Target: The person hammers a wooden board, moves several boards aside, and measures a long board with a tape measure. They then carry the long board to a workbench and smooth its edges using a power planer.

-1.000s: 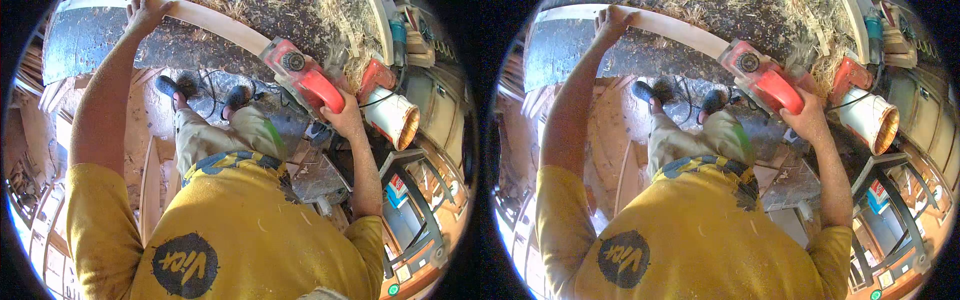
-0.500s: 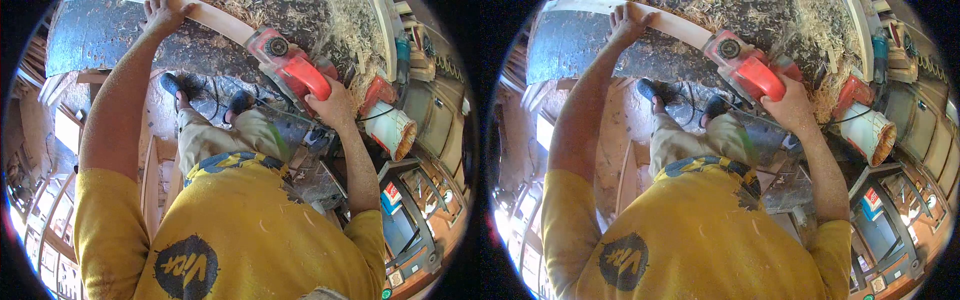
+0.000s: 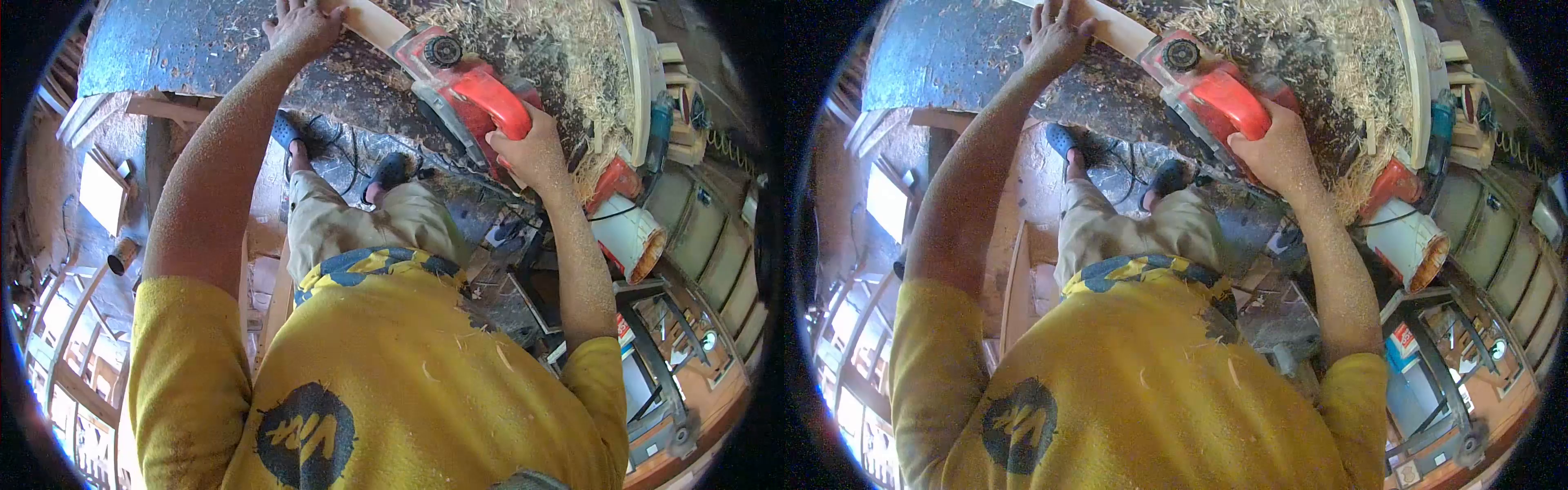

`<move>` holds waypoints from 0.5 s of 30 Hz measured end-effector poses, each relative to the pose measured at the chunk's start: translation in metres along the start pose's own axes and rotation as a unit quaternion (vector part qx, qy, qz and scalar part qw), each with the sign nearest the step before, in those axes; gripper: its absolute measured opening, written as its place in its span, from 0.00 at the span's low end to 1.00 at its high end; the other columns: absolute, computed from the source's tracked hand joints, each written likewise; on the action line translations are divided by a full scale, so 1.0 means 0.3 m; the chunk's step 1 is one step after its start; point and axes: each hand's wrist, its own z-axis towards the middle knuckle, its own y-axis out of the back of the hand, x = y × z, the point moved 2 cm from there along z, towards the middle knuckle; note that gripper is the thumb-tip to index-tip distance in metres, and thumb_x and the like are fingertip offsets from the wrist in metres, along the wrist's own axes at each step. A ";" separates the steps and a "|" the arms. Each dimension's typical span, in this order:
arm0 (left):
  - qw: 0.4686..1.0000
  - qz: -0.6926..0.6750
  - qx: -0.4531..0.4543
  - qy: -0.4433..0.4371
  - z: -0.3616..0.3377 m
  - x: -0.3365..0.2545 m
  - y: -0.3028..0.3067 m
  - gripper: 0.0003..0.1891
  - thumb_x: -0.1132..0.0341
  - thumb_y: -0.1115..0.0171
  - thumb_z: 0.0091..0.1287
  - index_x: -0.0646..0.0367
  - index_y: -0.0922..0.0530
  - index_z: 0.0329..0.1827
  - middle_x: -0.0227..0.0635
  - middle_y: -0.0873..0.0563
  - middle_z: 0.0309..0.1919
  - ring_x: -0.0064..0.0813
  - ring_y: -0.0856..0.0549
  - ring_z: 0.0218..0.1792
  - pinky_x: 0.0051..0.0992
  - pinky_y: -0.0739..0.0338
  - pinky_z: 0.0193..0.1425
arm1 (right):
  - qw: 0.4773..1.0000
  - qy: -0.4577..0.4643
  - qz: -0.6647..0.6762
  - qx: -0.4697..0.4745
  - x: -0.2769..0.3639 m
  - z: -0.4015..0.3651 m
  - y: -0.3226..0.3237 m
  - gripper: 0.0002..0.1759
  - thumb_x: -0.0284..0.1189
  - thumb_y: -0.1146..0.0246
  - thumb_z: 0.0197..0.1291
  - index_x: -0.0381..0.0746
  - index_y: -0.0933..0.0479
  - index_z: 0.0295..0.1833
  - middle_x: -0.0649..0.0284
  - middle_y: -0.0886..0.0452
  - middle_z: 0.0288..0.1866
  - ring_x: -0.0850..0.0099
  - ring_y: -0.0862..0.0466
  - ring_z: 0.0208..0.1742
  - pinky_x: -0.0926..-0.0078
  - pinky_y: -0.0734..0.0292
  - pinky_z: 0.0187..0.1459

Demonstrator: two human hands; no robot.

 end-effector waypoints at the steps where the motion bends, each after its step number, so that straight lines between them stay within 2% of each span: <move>1: 1.000 0.002 0.010 -0.010 0.003 0.013 0.007 0.36 0.45 0.48 0.69 0.46 0.46 0.77 0.43 0.50 0.78 0.49 0.53 0.78 0.66 0.45 0.69 | 1.000 0.006 0.003 -0.003 0.014 0.012 -0.007 0.24 0.29 0.32 0.44 0.34 0.21 0.50 0.48 0.15 0.41 0.55 0.14 0.44 0.64 0.22 0.49; 3: 0.999 0.006 0.030 -0.027 0.007 0.040 0.028 0.34 0.50 0.47 0.69 0.46 0.43 0.76 0.43 0.48 0.77 0.49 0.51 0.77 0.66 0.42 0.68 | 1.000 0.016 -0.002 -0.006 0.061 0.035 -0.017 0.23 0.28 0.32 0.44 0.34 0.20 0.50 0.48 0.15 0.40 0.56 0.14 0.44 0.64 0.22 0.49; 4: 0.998 0.011 0.002 -0.067 0.014 0.066 0.016 0.32 0.55 0.47 0.67 0.47 0.40 0.75 0.46 0.46 0.76 0.50 0.49 0.76 0.68 0.39 0.65 | 1.000 0.020 -0.010 -0.008 0.098 0.045 -0.018 0.23 0.28 0.32 0.44 0.34 0.20 0.50 0.49 0.15 0.40 0.56 0.14 0.44 0.64 0.22 0.49; 5: 0.993 -0.024 -0.021 -0.114 0.035 0.108 -0.011 0.32 0.56 0.46 0.67 0.47 0.40 0.74 0.46 0.45 0.75 0.50 0.48 0.76 0.69 0.39 0.65 | 0.999 0.024 -0.019 -0.010 0.129 0.055 -0.022 0.22 0.28 0.33 0.44 0.34 0.20 0.49 0.49 0.15 0.40 0.57 0.14 0.43 0.64 0.22 0.49; 7: 0.972 -0.092 -0.066 -0.207 0.077 0.204 -0.062 0.32 0.57 0.45 0.65 0.48 0.39 0.73 0.47 0.44 0.75 0.50 0.48 0.76 0.70 0.38 0.64 | 0.999 0.041 0.007 -0.010 0.164 0.091 -0.046 0.21 0.29 0.31 0.45 0.34 0.20 0.48 0.54 0.16 0.35 0.64 0.16 0.37 0.67 0.22 0.44; 8: 0.969 -0.157 -0.047 -0.186 0.073 0.235 -0.062 0.35 0.57 0.40 0.63 0.50 0.40 0.74 0.45 0.46 0.76 0.49 0.49 0.77 0.70 0.41 0.66 | 0.999 0.049 0.020 -0.009 0.181 0.111 -0.059 0.21 0.30 0.30 0.45 0.33 0.20 0.47 0.56 0.17 0.33 0.67 0.17 0.34 0.68 0.23 0.42; 11: 0.955 -0.114 -0.229 -0.152 -0.073 0.236 0.003 0.12 0.61 0.41 0.68 0.58 0.21 0.48 0.45 0.19 0.49 0.48 0.21 0.53 0.40 0.26 0.57 | 0.996 0.078 0.038 -0.007 0.243 0.171 -0.096 0.21 0.30 0.30 0.45 0.34 0.20 0.47 0.56 0.17 0.31 0.67 0.16 0.32 0.68 0.22 0.40; 12: 0.952 -0.170 -0.209 -0.145 -0.138 0.225 -0.024 0.08 0.64 0.39 0.66 0.57 0.20 0.43 0.43 0.18 0.42 0.46 0.18 0.46 0.39 0.24 0.49 | 0.998 0.041 0.042 0.003 0.281 0.181 -0.100 0.21 0.28 0.34 0.44 0.35 0.20 0.49 0.51 0.15 0.37 0.58 0.14 0.41 0.65 0.21 0.47; 13: 0.946 -0.227 -0.187 -0.137 -0.218 0.210 -0.073 0.04 0.68 0.38 0.63 0.56 0.19 0.39 0.40 0.16 0.36 0.45 0.16 0.39 0.39 0.22 0.42 | 0.998 0.047 0.040 0.001 0.302 0.198 -0.110 0.21 0.28 0.34 0.44 0.35 0.20 0.48 0.50 0.15 0.37 0.57 0.14 0.41 0.65 0.21 0.47; 14: 0.946 -0.276 -0.075 -0.150 -0.311 0.189 -0.102 0.09 0.70 0.39 0.57 0.53 0.20 0.41 0.41 0.17 0.35 0.46 0.16 0.39 0.41 0.21 0.42 | 0.998 0.054 0.037 -0.001 0.321 0.218 -0.120 0.21 0.28 0.34 0.44 0.35 0.19 0.48 0.50 0.15 0.37 0.57 0.14 0.41 0.64 0.21 0.47; 15: 0.934 -0.323 0.011 -0.150 -0.398 0.140 -0.135 0.12 0.71 0.38 0.55 0.53 0.19 0.43 0.41 0.16 0.37 0.46 0.16 0.41 0.40 0.20 0.45 | 0.997 0.062 0.035 -0.003 0.343 0.240 -0.131 0.21 0.28 0.34 0.44 0.35 0.19 0.48 0.50 0.15 0.38 0.57 0.14 0.42 0.64 0.21 0.47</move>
